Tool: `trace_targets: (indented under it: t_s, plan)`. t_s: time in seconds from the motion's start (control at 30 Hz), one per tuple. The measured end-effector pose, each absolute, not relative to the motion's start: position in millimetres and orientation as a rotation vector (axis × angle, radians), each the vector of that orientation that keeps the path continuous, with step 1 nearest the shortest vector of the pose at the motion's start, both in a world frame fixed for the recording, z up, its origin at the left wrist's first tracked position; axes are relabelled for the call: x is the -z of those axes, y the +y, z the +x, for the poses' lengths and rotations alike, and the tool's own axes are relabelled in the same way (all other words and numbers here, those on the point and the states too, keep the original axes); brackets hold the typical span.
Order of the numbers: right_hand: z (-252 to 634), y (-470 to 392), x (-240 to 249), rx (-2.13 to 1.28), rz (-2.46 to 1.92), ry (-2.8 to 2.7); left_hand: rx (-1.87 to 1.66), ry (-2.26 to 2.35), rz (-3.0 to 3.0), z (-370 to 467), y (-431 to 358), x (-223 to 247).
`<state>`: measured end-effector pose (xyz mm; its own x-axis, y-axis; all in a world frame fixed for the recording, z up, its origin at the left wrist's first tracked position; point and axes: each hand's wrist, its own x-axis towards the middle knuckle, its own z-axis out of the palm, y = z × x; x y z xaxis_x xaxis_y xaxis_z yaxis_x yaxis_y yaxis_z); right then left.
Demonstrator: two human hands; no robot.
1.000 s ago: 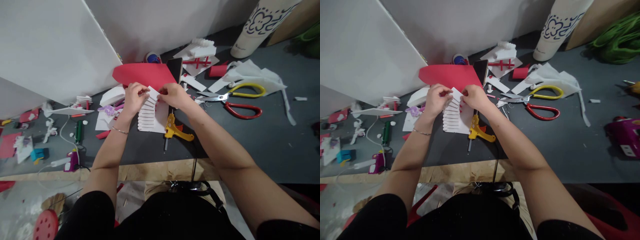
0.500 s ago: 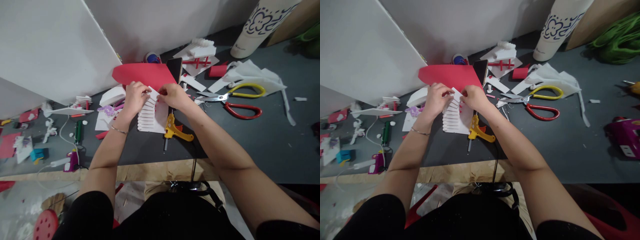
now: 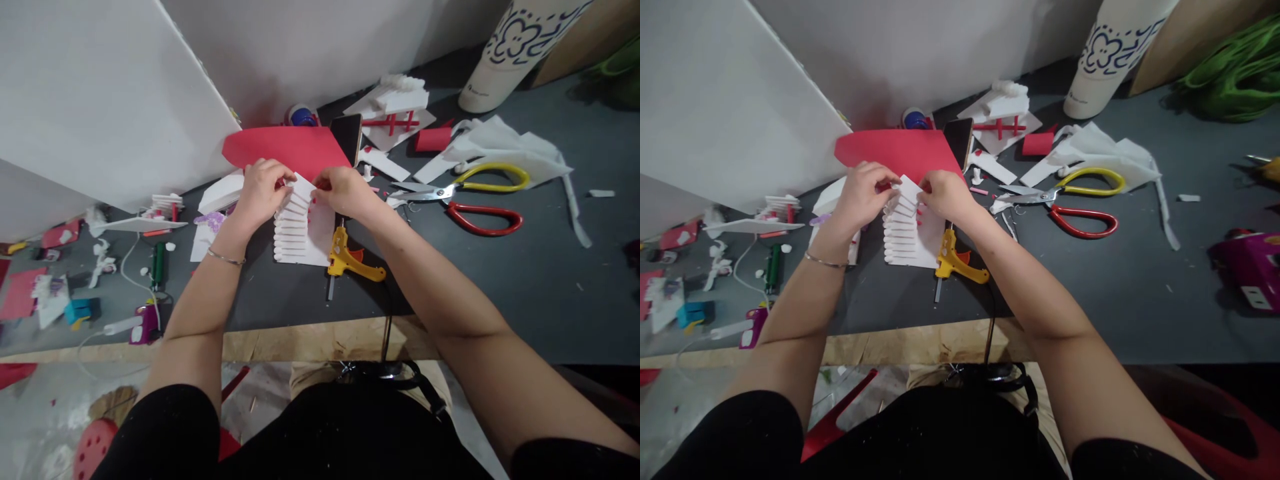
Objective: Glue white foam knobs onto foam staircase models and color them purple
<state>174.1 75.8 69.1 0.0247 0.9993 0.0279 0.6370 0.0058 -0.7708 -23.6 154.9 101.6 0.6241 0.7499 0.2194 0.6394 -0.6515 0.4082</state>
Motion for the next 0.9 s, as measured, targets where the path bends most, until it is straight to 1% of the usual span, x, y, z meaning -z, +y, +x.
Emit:
trace_targets:
  t_s: [0.23,0.4,0.5,0.7,0.9]
  plan:
    - [181.4,70.7,-76.8,-0.681,-1.644,-1.69,-0.687,1.164,2.504,-21.0,131.5,-106.7]
    - [181.8,65.1,-91.5,-0.824,-1.443,-1.704,-0.742,1.186,2.485,-19.6,124.8,-101.8]
    - [176.3,63.5,-95.3,-0.848,-1.372,-1.675,-0.736,1.201,2.499,-16.2,121.8,-98.0]
    - [173.8,69.3,-87.2,-0.868,-1.366,-1.601,-0.771,1.19,2.559,-11.5,109.3,-99.1]
    - [177.5,74.3,-78.7,-0.968,-1.176,-1.498,-0.829,1.257,2.592,-15.0,105.3,-98.9]
